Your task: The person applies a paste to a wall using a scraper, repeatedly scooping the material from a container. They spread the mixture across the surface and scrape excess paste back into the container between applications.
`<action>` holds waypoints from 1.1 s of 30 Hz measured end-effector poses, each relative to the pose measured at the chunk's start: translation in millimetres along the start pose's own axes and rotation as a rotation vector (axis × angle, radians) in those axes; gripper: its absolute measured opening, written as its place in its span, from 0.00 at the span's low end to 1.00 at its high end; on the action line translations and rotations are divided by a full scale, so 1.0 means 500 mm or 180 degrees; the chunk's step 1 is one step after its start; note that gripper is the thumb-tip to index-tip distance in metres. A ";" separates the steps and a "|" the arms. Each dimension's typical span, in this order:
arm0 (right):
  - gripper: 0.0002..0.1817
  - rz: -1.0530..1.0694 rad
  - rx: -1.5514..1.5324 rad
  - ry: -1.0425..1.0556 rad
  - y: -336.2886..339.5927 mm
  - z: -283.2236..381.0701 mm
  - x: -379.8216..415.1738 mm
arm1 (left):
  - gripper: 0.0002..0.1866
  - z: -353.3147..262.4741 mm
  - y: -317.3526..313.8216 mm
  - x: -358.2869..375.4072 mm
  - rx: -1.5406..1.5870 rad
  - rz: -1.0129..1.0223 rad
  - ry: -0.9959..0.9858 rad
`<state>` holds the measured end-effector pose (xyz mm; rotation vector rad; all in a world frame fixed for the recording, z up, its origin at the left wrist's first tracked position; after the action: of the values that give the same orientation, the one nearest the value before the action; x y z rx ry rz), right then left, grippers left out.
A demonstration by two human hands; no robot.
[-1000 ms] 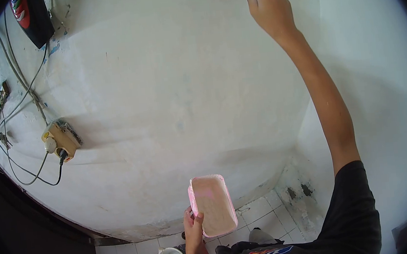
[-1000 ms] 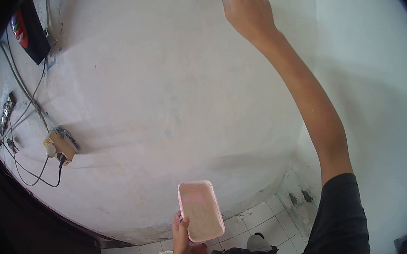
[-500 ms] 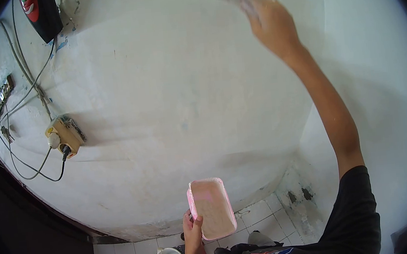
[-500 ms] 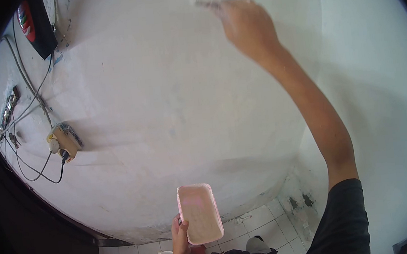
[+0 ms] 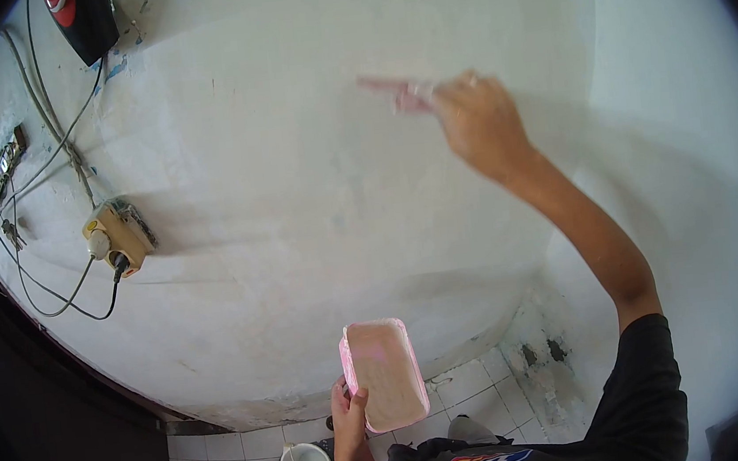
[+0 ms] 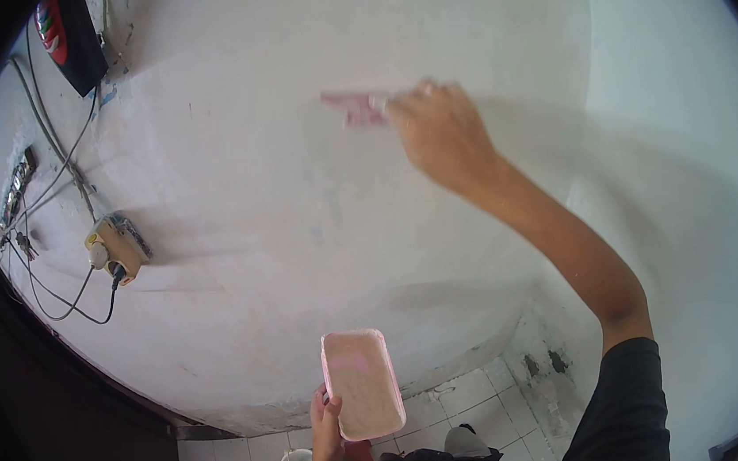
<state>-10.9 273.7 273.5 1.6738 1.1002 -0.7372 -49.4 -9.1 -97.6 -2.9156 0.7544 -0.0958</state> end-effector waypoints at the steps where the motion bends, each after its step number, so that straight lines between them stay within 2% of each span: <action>1: 0.13 -0.0204 0.0156 -0.0038 0.023 -0.021 -0.028 | 0.31 0.004 0.000 -0.001 0.0039 0.0001 0.0027; 4: 0.11 -0.0903 0.0440 -0.0069 0.078 -0.083 -0.128 | 0.31 0.003 -0.001 0.003 0.0044 0.0000 0.0082; 8: 0.10 -0.0944 0.0429 0.0021 0.044 -0.071 -0.164 | 0.32 0.009 -0.001 0.004 -0.0027 0.0007 0.0038; 12: 0.11 -0.0447 0.0543 0.0592 -0.024 0.036 -0.068 | 0.32 0.012 0.005 0.008 0.0049 -0.0041 -0.0009; 16: 0.12 0.0021 0.0118 0.0606 -0.047 0.091 0.003 | 0.32 0.002 0.010 0.017 0.0020 -0.0066 0.0085; 18: 0.09 0.0096 -0.0272 0.0149 -0.034 0.059 -0.026 | 0.32 0.001 0.013 0.013 -0.0014 -0.0095 0.0029; 22: 0.04 -0.0940 0.0200 0.0015 0.069 -0.015 -0.206 | 0.32 -0.003 0.004 0.013 0.0000 -0.0032 0.0054; 23: 0.04 -0.0955 0.0192 0.0031 0.079 -0.021 -0.249 | 0.32 -0.006 0.001 0.013 0.0008 -0.0050 0.0098; 25: 0.12 -0.1057 0.0228 0.0102 0.092 -0.022 -0.309 | 0.32 -0.007 -0.002 0.014 -0.0008 -0.0067 0.0096; 26: 0.12 -0.1077 0.0215 0.0121 0.074 -0.020 -0.307 | 0.32 -0.004 -0.003 0.017 -0.0034 -0.0068 0.0124; 28: 0.05 -0.1004 0.0858 0.0671 0.004 0.011 -0.278 | 0.32 -0.003 0.003 0.025 -0.0004 -0.0102 0.0105; 32: 0.05 -0.0938 0.0617 0.0980 -0.037 0.118 -0.152 | 0.31 0.012 0.015 0.027 -0.0034 -0.0148 0.0183; 33: 0.05 -0.0573 0.0501 0.0902 -0.046 0.137 -0.133 | 0.31 0.015 0.019 0.028 -0.0025 -0.0160 0.0185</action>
<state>-57.5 190.8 297.2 1.8704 1.4373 -0.7300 -40.9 -23.4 -105.7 -2.9514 0.6914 -0.1835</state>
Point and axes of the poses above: each hand's wrist, its own x-axis away from the middle knuckle, its own y-axis out of the back of the hand, z = x × y, the point moved 6 cm from there along -x, towards the middle knuckle, and after that the axes turned 13 degrees about -x, right-handed, at the moved point
